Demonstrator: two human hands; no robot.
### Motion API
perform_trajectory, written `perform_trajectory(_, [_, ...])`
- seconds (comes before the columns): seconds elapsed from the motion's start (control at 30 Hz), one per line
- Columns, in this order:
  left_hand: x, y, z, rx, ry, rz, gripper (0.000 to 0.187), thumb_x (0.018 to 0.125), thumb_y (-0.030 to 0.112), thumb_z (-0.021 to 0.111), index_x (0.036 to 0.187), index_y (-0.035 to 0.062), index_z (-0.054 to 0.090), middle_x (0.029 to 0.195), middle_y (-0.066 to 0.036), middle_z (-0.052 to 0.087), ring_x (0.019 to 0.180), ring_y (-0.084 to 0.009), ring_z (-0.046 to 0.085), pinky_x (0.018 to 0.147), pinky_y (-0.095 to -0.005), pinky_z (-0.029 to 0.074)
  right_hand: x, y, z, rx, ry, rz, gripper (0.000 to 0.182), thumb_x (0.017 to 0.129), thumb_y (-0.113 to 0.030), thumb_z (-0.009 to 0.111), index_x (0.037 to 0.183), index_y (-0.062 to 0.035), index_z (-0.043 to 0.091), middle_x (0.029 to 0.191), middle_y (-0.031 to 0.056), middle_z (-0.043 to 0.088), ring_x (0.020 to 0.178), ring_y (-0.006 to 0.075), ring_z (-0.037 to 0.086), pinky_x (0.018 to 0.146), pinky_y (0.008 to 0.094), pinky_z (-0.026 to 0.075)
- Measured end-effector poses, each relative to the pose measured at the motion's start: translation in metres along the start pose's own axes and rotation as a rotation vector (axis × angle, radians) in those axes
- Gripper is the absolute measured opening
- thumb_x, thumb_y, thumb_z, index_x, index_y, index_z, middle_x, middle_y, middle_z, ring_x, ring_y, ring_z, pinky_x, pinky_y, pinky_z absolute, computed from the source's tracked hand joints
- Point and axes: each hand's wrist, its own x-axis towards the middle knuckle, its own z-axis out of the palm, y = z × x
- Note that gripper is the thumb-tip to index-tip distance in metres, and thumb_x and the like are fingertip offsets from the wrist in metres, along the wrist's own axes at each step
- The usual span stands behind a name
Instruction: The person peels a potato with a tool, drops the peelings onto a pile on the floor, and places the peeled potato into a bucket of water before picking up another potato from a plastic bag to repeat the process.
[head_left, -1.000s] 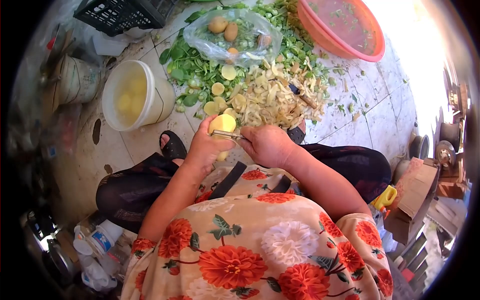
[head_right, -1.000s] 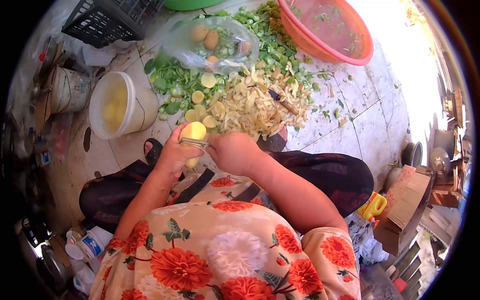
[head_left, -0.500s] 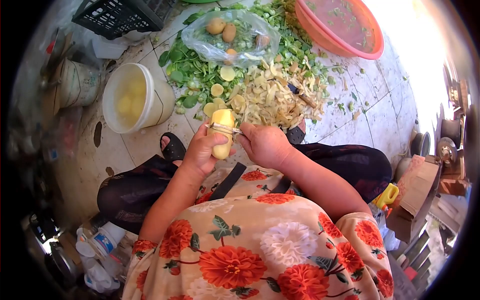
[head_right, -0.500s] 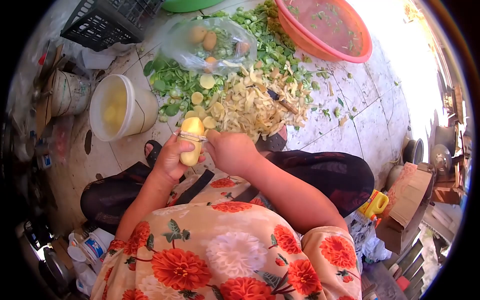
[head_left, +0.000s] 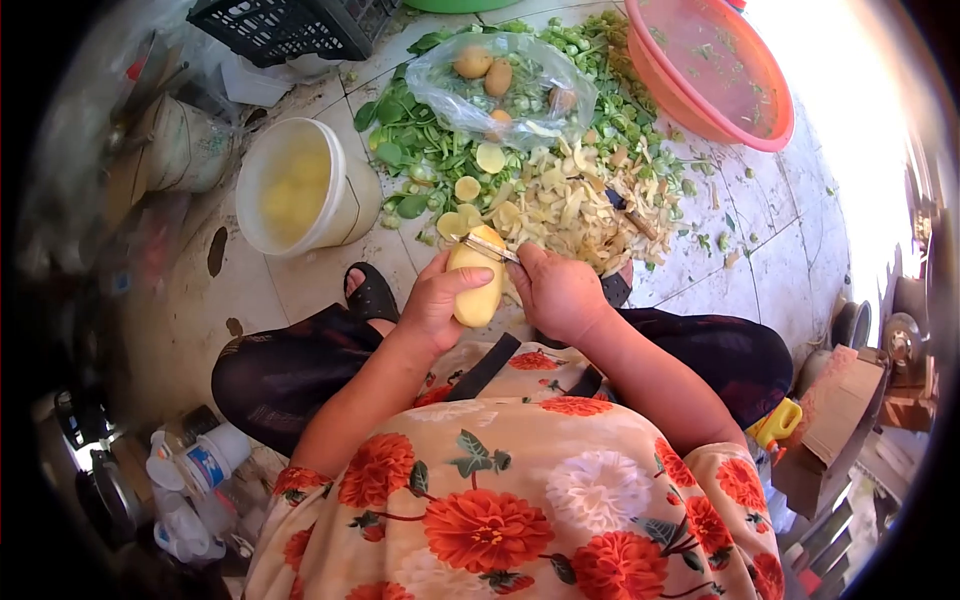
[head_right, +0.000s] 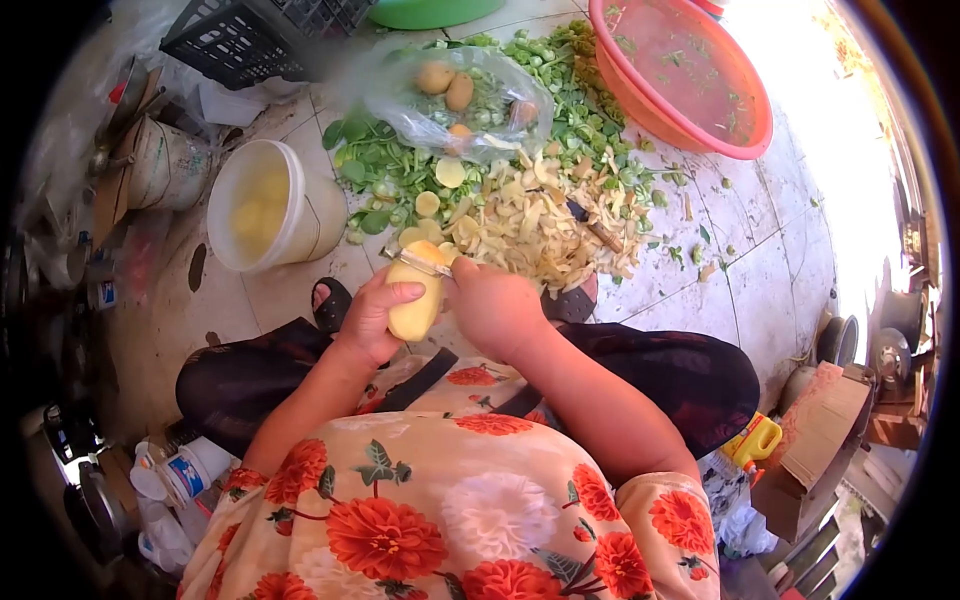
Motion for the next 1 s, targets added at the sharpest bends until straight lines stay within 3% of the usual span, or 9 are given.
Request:
perform_trajectory(0.13, [-0.004, -0.001, -0.001, 0.002, -0.086, -0.026, 0.057, 0.071, -0.001, 0.067, 0.126, 0.0022, 0.048, 0.110, -0.010, 0.058, 0.095, -0.0238, 0.061, 0.075, -0.0370, 0.056, 0.027, 0.057, 0.018, -0.111, -0.067, 0.180, 0.031, 0.095, -0.030, 0.045, 0.093, -0.0012, 0.057, 0.088, 0.0227, 0.066, 0.086, 0.0403, 0.064, 0.079, 0.0493, 0.050])
perform_trajectory(0.3, [-0.001, -0.001, 0.000, -0.011, 0.056, 0.007, 0.058, 0.069, 0.001, 0.068, 0.123, 0.0035, 0.048, 0.107, -0.010, 0.058, 0.092, -0.0230, 0.062, 0.076, -0.0364, 0.055, 0.018, 0.034, 0.001, 0.053, 0.167, 0.122, 0.028, 0.094, -0.029, 0.049, 0.089, -0.0021, 0.055, 0.082, 0.0242, 0.064, 0.080, 0.0432, 0.061, 0.073, 0.0516, 0.048])
perform_trajectory(0.47, [0.005, -0.010, 0.001, 0.310, 0.246, 0.181, 0.071, 0.064, 0.011, 0.075, 0.126, 0.0005, 0.044, 0.108, -0.010, 0.060, 0.093, -0.0178, 0.061, 0.078, -0.0303, 0.051, -0.001, 0.001, 0.005, -0.138, 0.152, -0.219, 0.023, 0.093, -0.026, 0.055, 0.084, -0.0051, 0.051, 0.067, 0.0190, 0.061, 0.064, 0.0399, 0.062, 0.059, 0.0489, 0.048])
perform_trajectory(0.57, [0.005, -0.010, -0.001, 0.456, 0.218, 0.112, 0.072, 0.062, 0.008, 0.076, 0.127, -0.0002, 0.048, 0.104, -0.011, 0.061, 0.095, -0.0188, 0.060, 0.080, -0.0313, 0.050, 0.008, 0.023, 0.017, -0.185, 0.171, -0.098, 0.022, 0.094, -0.025, 0.052, 0.087, -0.0041, 0.054, 0.074, 0.0208, 0.063, 0.071, 0.0402, 0.063, 0.063, 0.0505, 0.049])
perform_trajectory(0.6, [0.002, -0.011, 0.002, 0.552, 0.211, 0.149, 0.072, 0.059, 0.008, 0.076, 0.126, 0.0004, 0.049, 0.105, -0.012, 0.062, 0.095, -0.0205, 0.061, 0.083, -0.0324, 0.049, 0.014, 0.035, 0.008, -0.324, 0.072, -0.146, 0.025, 0.094, -0.025, 0.050, 0.088, -0.0021, 0.057, 0.077, 0.0237, 0.063, 0.075, 0.0426, 0.062, 0.066, 0.0512, 0.048])
perform_trajectory(0.63, [0.000, -0.012, 0.005, 0.586, 0.169, 0.156, 0.074, 0.058, 0.008, 0.076, 0.127, 0.0005, 0.049, 0.109, -0.012, 0.062, 0.099, -0.0217, 0.060, 0.087, -0.0323, 0.048, 0.024, 0.054, 0.012, -0.233, 0.071, 0.028, 0.026, 0.094, -0.024, 0.048, 0.086, -0.0004, 0.058, 0.076, 0.0260, 0.062, 0.076, 0.0458, 0.060, 0.068, 0.0516, 0.046])
perform_trajectory(0.73, [0.005, -0.013, 0.002, 0.650, 0.246, 0.195, 0.081, 0.055, 0.011, 0.076, 0.129, -0.0017, 0.047, 0.114, -0.016, 0.062, 0.106, -0.0257, 0.060, 0.090, -0.0324, 0.047, 0.028, 0.049, 0.000, -0.128, 0.274, -0.039, 0.027, 0.094, -0.020, 0.049, 0.080, 0.0025, 0.051, 0.071, 0.0268, 0.057, 0.072, 0.0475, 0.056, 0.063, 0.0523, 0.041])
perform_trajectory(0.9, [0.008, -0.008, -0.006, 0.769, 0.386, 0.183, 0.079, 0.056, 0.013, 0.075, 0.128, -0.0022, 0.046, 0.106, -0.020, 0.063, 0.100, -0.0305, 0.062, 0.085, -0.0342, 0.049, 0.004, 0.006, 0.018, -0.148, 0.149, -0.237, 0.022, 0.094, -0.020, 0.052, 0.081, -0.0021, 0.050, 0.070, 0.0247, 0.057, 0.066, 0.0459, 0.056, 0.057, 0.0521, 0.042])
perform_trajectory(1.0, [0.003, -0.007, -0.006, 0.721, 0.357, 0.178, 0.080, 0.056, 0.013, 0.075, 0.129, -0.0017, 0.046, 0.105, -0.020, 0.063, 0.099, -0.0307, 0.063, 0.083, -0.0349, 0.050, 0.008, 0.010, 0.028, -0.137, 0.216, -0.255, 0.023, 0.094, -0.019, 0.052, 0.081, -0.0001, 0.050, 0.068, 0.0262, 0.056, 0.067, 0.0472, 0.056, 0.056, 0.0501, 0.042])
